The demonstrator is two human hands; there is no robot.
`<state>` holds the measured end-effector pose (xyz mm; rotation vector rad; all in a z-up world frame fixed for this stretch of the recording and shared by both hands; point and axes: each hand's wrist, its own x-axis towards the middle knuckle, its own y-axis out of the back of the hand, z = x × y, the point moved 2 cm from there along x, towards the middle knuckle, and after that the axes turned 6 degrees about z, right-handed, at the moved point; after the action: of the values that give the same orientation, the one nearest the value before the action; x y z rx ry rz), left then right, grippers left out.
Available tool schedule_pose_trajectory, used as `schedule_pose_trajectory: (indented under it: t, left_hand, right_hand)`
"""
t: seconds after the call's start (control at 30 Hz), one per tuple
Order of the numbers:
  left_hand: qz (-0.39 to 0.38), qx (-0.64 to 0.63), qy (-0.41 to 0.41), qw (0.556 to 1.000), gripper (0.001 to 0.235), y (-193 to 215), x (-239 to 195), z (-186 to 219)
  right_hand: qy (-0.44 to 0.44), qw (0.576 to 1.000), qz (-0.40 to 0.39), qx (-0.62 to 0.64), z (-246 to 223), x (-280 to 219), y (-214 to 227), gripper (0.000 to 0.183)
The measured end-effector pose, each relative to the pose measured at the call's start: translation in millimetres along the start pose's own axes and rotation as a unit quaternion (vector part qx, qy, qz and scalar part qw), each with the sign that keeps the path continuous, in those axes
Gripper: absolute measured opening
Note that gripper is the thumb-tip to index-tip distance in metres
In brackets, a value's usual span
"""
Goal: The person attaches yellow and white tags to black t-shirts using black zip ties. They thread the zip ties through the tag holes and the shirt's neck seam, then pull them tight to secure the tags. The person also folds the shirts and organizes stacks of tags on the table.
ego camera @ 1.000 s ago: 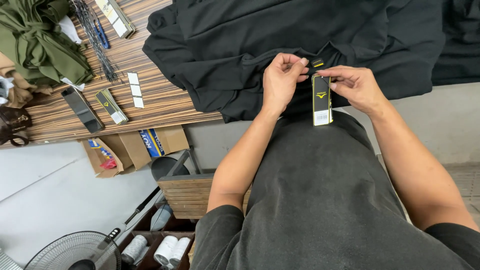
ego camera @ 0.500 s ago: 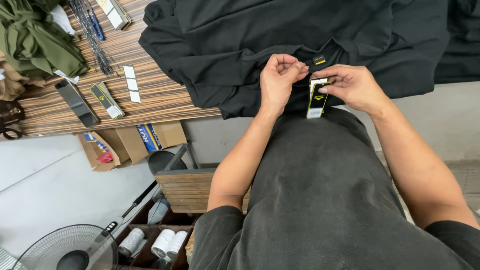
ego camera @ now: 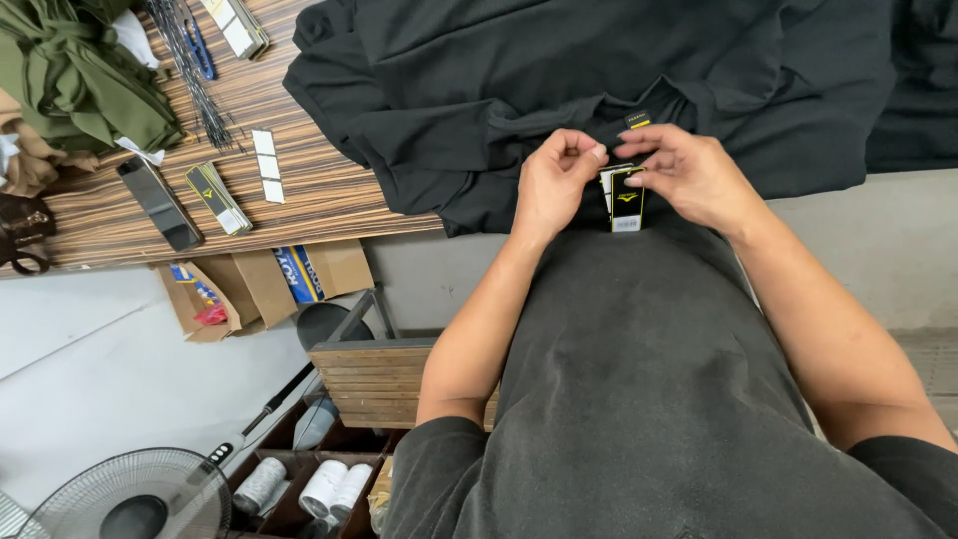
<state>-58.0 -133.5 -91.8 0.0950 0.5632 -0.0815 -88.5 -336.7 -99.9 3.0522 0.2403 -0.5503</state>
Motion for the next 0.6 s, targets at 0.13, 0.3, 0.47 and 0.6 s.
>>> schedule_pose_trajectory:
  t: [0.13,0.3,0.47,0.6]
  left_hand:
    - [-0.012,0.044,-0.002,0.999,0.015,1.9,-12.2,10.3]
    - [-0.029,0.078,-0.029,0.996,0.012,-2.9,-12.8,12.1]
    - [0.009,0.139,-0.026,0.99,0.011,-2.4,-7.3,-5.9]
    - [0.018,0.069,-0.008,0.997,0.011,2.9,-7.8,-9.8]
  right_hand:
    - [-0.001,1.0,0.011,0.004,-14.1,-1.8,2.7,0.052]
    - [0.041,0.992,0.008,-0.116,-16.4,-2.3,-0.4,0.05]
    - [0.087,0.966,0.011,-0.242,-17.7,-2.9,2.0,0.047]
    - [0.091,0.959,0.045,-0.263,-9.5,-10.3,13.8,0.02]
